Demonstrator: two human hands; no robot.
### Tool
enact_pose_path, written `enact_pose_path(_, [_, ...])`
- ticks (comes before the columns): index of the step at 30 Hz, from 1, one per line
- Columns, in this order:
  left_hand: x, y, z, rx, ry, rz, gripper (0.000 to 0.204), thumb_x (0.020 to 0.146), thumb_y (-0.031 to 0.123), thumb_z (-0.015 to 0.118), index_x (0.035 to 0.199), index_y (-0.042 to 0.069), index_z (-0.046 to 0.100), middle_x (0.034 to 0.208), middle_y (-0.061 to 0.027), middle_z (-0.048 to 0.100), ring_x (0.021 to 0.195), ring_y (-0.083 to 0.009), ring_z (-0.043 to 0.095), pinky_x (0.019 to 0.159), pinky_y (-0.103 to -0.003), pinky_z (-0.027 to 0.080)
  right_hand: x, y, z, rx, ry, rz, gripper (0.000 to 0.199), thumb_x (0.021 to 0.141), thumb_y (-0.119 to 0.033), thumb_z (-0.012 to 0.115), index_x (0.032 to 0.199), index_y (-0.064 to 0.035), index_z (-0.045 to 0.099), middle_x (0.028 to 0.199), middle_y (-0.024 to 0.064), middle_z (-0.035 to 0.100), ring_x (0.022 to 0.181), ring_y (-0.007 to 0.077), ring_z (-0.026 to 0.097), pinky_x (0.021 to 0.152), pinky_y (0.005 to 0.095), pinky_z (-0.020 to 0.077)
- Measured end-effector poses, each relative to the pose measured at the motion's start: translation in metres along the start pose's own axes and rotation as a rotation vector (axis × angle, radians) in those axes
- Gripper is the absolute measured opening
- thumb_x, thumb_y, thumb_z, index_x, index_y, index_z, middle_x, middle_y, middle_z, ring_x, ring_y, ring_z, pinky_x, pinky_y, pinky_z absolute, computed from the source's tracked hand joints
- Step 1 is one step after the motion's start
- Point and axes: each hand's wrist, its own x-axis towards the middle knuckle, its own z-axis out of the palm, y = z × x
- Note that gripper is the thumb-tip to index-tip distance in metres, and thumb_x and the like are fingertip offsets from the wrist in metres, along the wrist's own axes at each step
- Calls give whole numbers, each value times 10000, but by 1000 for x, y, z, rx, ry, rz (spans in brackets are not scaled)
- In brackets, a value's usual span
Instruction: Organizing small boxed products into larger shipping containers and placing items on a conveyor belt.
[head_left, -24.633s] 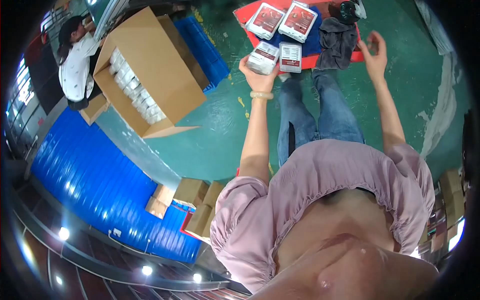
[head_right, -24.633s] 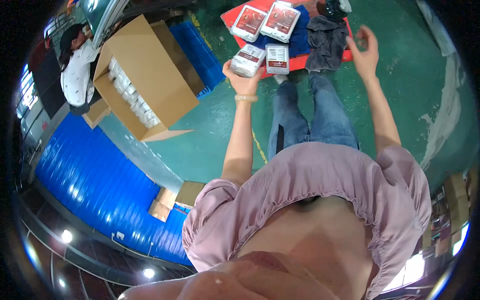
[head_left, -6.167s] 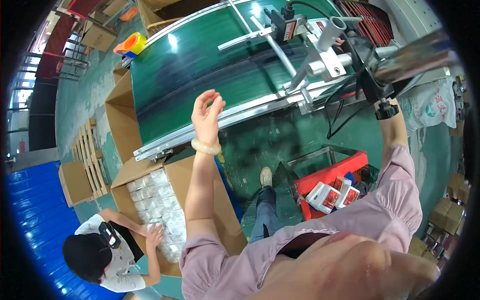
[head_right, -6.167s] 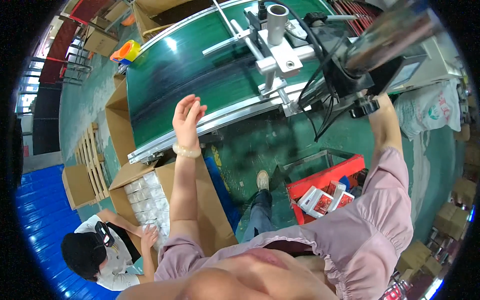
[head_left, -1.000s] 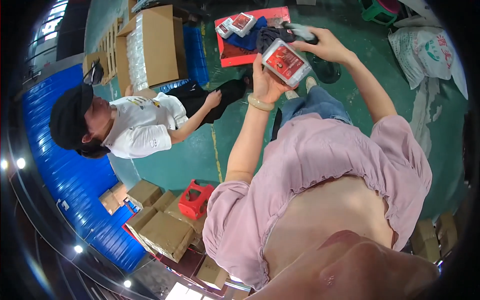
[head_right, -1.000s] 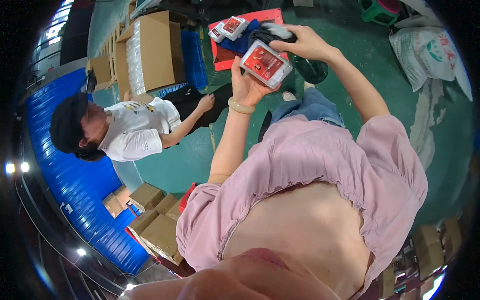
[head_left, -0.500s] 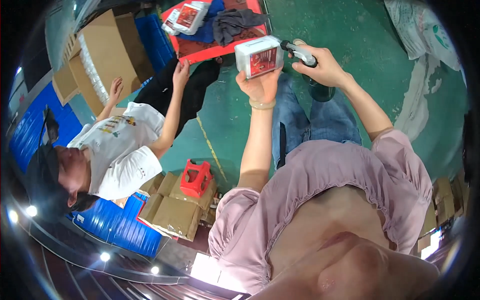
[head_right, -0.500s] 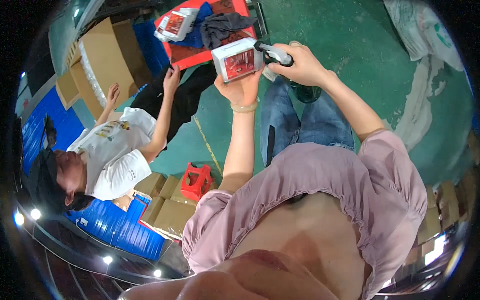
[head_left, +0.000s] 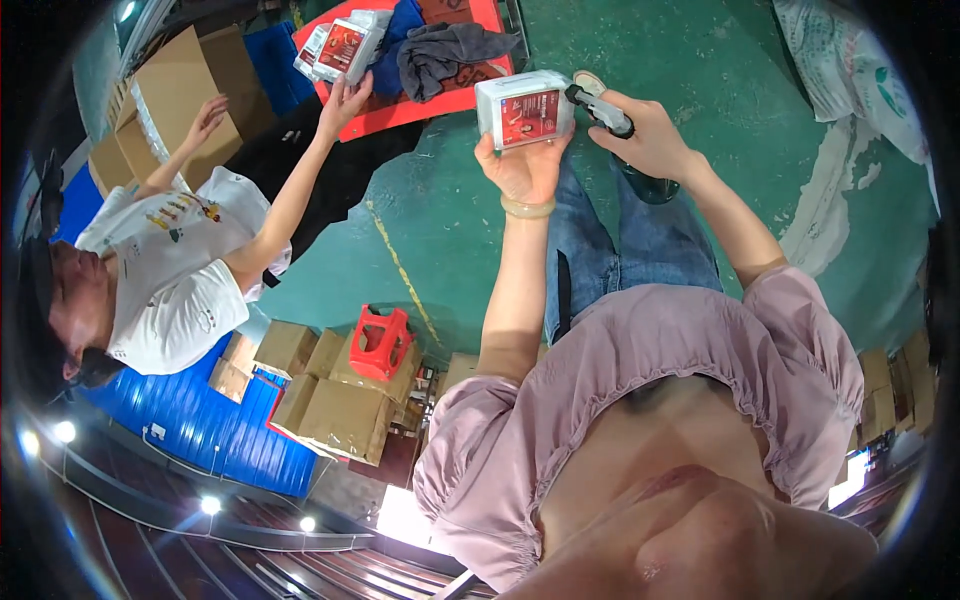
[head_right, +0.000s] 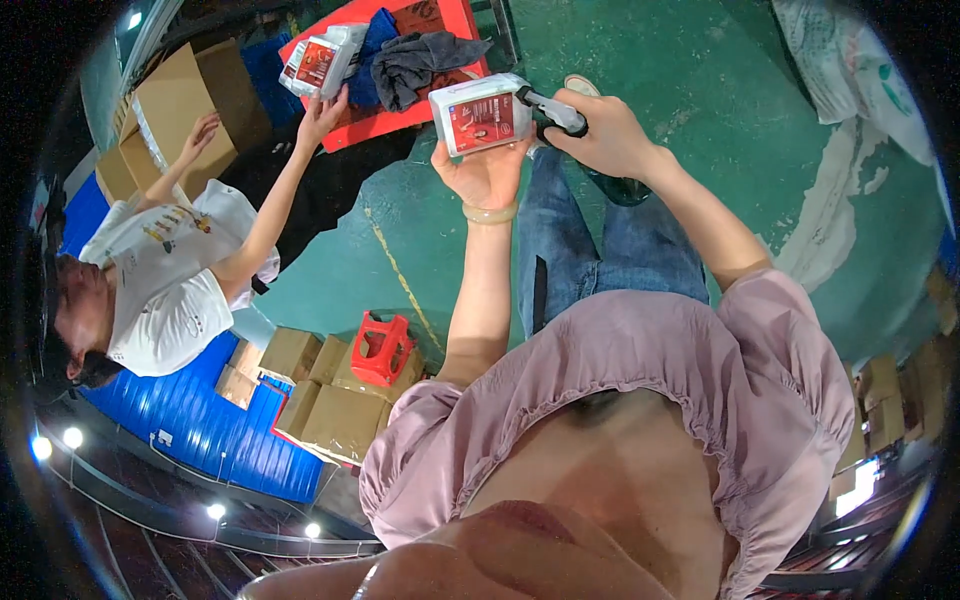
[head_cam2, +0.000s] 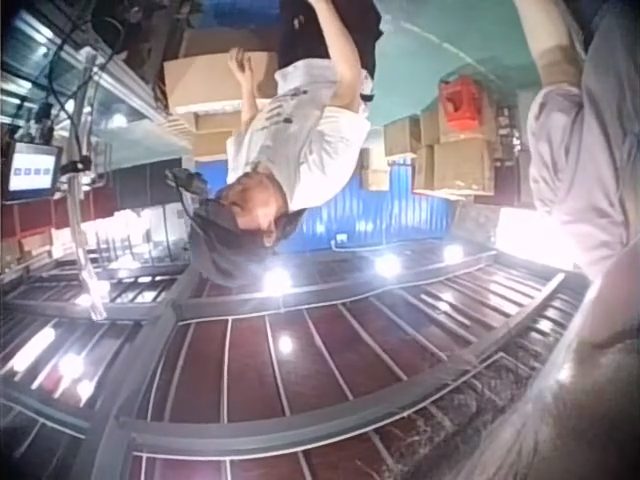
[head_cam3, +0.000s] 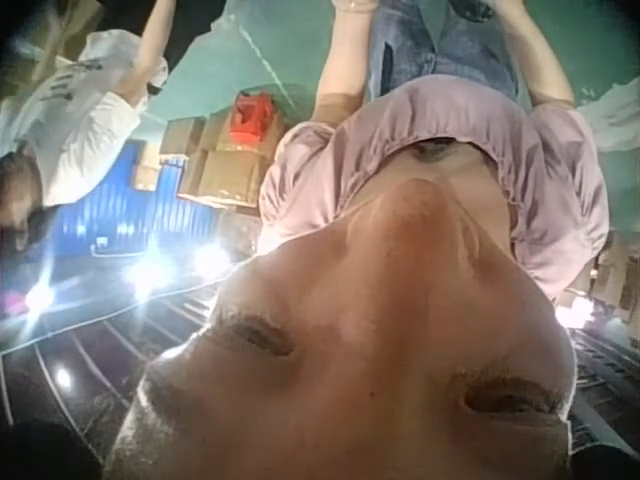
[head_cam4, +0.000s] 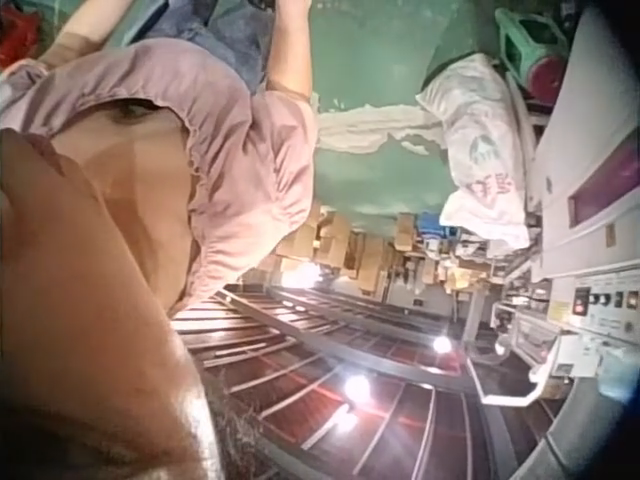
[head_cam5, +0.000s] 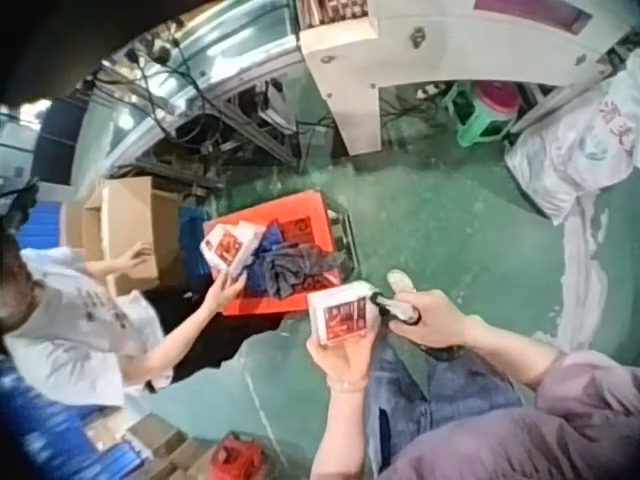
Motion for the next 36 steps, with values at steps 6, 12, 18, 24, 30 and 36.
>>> enact_pose_path(6, [-11, 25, -23, -45, 78, 45, 681, 730, 499, 548, 1300, 150, 417, 1314, -129, 438, 1182, -330, 431, 960, -568, 335, 34, -10, 29, -24, 225, -197, 263, 763, -146, 670, 991, -49, 583, 743, 110, 582, 623, 239, 550, 606, 308, 452])
enact_pose_path(12, [-6, 64, -54, -157, 141, 66, 674, 731, 511, 520, 1293, 150, 428, 1329, -133, 419, 1186, -353, 410, 974, -587, 292, 196, -46, 54, 69, 496, -315, 453, 753, -250, 705, 1095, -4, 539, 858, 119, 621, 747, 230, 610, 702, 312, 490])
enact_pose_path(18, [11, 103, -63, -292, 167, 133, 669, 727, 507, 511, 1278, 135, 437, 1335, -145, 402, 1179, -389, 396, 974, -602, 280, 325, -64, 95, -73, 633, -716, 486, 746, -267, 712, 1111, 0, 535, 872, 150, 628, 788, 253, 619, 722, 347, 483])
enact_pose_path(24, [69, 116, -43, -221, 204, 114, 651, 726, 545, 476, 1233, 137, 469, 1232, -111, 484, 1091, -316, 464, 872, -549, 372, 293, -2, 87, -476, 747, -739, 439, 755, -263, 698, 1096, -26, 555, 879, 140, 622, 800, 251, 607, 731, 333, 474])
enact_pose_path(30, [84, 125, -24, -81, 329, 154, 654, 719, 563, 459, 1215, 138, 484, 1190, -101, 517, 1051, -302, 499, 825, -506, 422, 256, -17, 115, 142, 162, -23, 220, 805, -198, 647, 985, -80, 598, 779, 66, 613, 745, 186, 588, 686, 293, 468])
enact_pose_path(36, [87, 110, 10, 9, 318, 143, 636, 728, 559, 436, 1206, 142, 488, 1172, -99, 528, 1015, -293, 522, 780, -483, 448, 220, -56, 111, 86, 71, -99, 172, 792, -180, 638, 915, -72, 583, 795, 86, 607, 835, 235, 574, 745, 331, 453])
